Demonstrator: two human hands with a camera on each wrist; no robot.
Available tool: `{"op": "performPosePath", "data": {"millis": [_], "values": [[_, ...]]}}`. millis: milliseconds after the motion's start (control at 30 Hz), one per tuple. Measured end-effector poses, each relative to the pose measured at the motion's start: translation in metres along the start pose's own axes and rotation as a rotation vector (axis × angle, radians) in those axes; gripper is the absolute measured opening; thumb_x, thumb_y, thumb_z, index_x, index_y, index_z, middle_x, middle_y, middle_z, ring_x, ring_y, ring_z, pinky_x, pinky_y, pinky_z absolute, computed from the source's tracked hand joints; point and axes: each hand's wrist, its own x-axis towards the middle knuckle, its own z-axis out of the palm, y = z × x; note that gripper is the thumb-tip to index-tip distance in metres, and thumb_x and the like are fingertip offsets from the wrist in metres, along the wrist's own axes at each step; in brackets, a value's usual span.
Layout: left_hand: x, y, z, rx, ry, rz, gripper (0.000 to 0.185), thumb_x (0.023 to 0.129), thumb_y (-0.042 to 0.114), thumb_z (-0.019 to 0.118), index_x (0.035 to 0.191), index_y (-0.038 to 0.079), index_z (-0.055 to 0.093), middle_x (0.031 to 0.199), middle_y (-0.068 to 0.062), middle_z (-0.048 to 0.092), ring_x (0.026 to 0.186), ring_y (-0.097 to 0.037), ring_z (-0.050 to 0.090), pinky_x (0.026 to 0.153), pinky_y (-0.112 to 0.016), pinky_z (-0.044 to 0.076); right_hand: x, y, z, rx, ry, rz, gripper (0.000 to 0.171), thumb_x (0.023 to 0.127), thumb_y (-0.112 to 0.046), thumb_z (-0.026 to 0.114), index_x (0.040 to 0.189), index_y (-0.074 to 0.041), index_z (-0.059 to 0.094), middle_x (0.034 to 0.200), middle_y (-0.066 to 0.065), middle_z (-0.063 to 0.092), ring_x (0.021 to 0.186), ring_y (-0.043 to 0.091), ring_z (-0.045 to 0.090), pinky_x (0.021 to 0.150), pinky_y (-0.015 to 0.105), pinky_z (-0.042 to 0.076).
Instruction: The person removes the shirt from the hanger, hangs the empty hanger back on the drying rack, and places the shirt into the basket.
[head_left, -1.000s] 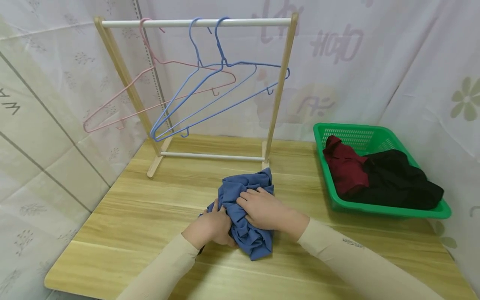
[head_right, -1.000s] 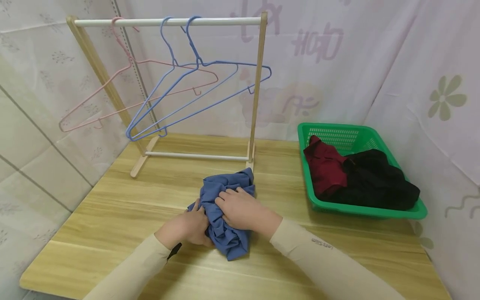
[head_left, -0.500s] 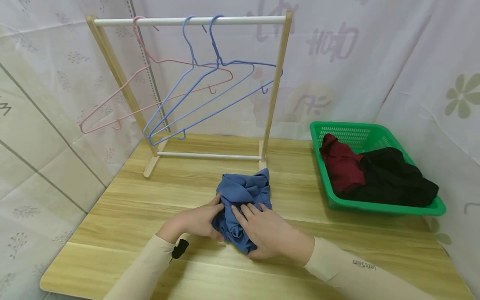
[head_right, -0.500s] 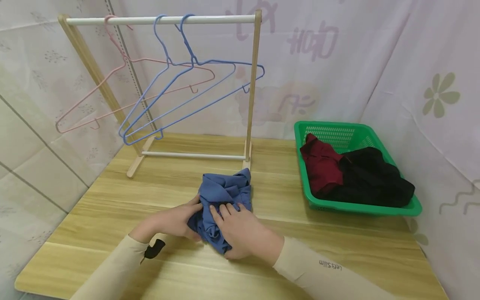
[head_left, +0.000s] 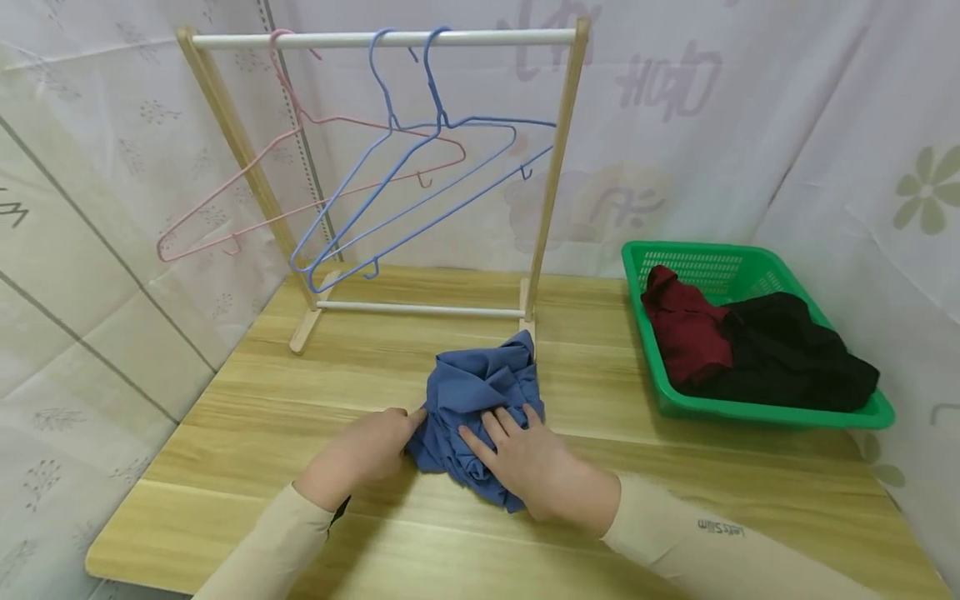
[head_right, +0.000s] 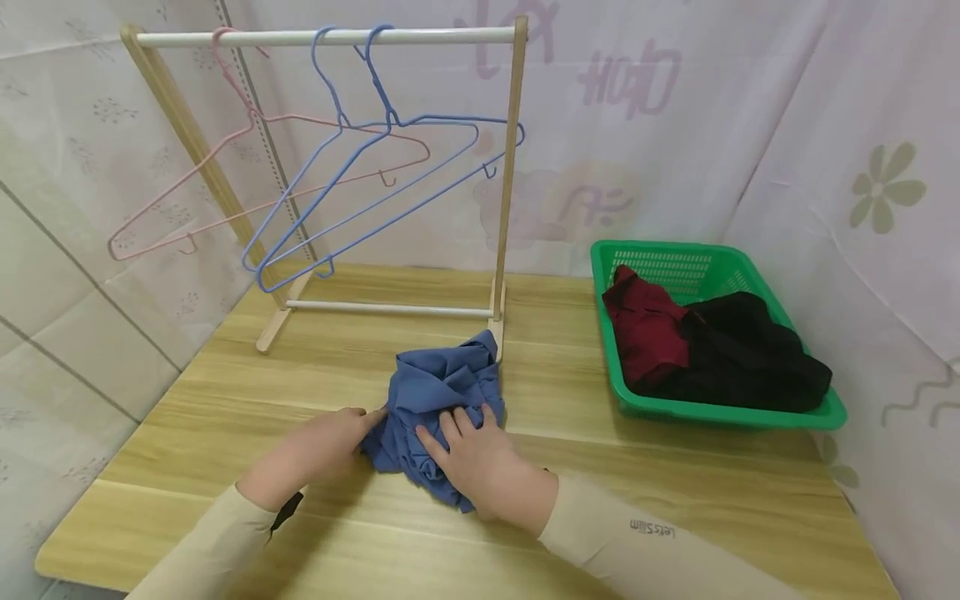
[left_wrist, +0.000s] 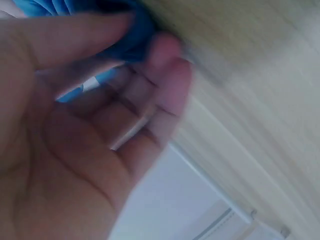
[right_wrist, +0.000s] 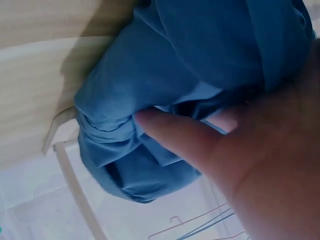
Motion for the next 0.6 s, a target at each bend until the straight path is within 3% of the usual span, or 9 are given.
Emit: {"op": "performPosePath", "data": {"millis": [133, 267, 367, 433, 500, 600], "values": [[0.007, -0.001, -0.002, -0.025, 0.195, 0.134, 0.033, 0.094, -0.006, 0.068, 0.125, 0.002, 0.071, 0.103, -0.013, 0.073, 0.084, -0.026, 0.073, 0.073, -0.040, 0.061, 0.000, 0.003, 0.002, -0.028, 0.104, -0.021, 0.112, 0.078, -0.053, 0.091, 0.169, -0.029, 0.029, 0.162, 0.009, 0.045, 0.146, 0.027, 0.052, 0.106, 0.053, 0.057], [0.013, 0.005, -0.003, -0.051, 0.431, 0.326, 0.022, 0.095, -0.002, 0.073, 0.116, 0.005, 0.075, 0.106, -0.007, 0.075, 0.086, -0.019, 0.073, 0.075, -0.031, 0.062, 0.001, 0.011, 0.002, 0.013, 0.140, -0.066, 0.099, 0.083, -0.047, 0.089, 0.165, -0.029, 0.038, 0.157, 0.009, 0.051, 0.141, 0.028, 0.056, 0.102, 0.052, 0.059], [0.017, 0.011, -0.003, -0.020, 0.547, 0.439, 0.018, 0.093, 0.003, 0.080, 0.109, 0.008, 0.077, 0.102, -0.004, 0.076, 0.086, -0.016, 0.073, 0.076, -0.028, 0.062, 0.002, 0.018, 0.005, 0.076, 0.168, -0.107, 0.086, 0.089, -0.042, 0.084, 0.163, -0.028, 0.043, 0.156, 0.008, 0.053, 0.141, 0.028, 0.057, 0.104, 0.049, 0.059], [0.020, 0.015, -0.001, -0.003, 0.586, 0.475, 0.015, 0.092, 0.008, 0.082, 0.107, 0.010, 0.079, 0.100, -0.002, 0.077, 0.088, -0.015, 0.074, 0.077, -0.028, 0.062, 0.003, 0.025, 0.009, 0.138, 0.191, -0.142, 0.075, 0.095, -0.036, 0.079, 0.162, -0.025, 0.046, 0.156, 0.009, 0.055, 0.142, 0.028, 0.058, 0.107, 0.046, 0.058], [0.022, 0.017, 0.000, -0.022, 0.579, 0.498, 0.013, 0.093, 0.011, 0.082, 0.106, 0.010, 0.079, 0.101, -0.002, 0.078, 0.090, -0.015, 0.075, 0.080, -0.027, 0.062, 0.003, 0.035, 0.014, 0.222, 0.224, -0.183, 0.065, 0.099, -0.026, 0.074, 0.159, -0.020, 0.050, 0.151, 0.010, 0.060, 0.138, 0.029, 0.061, 0.109, 0.044, 0.056], [0.021, 0.019, 0.001, -0.111, 0.468, 0.504, 0.020, 0.099, 0.018, 0.078, 0.118, 0.011, 0.077, 0.113, -0.003, 0.078, 0.100, -0.015, 0.076, 0.088, -0.029, 0.062, 0.005, 0.050, 0.020, 0.372, 0.276, -0.250, 0.056, 0.099, -0.011, 0.067, 0.154, -0.012, 0.056, 0.141, 0.011, 0.067, 0.129, 0.027, 0.067, 0.107, 0.041, 0.057]]}}
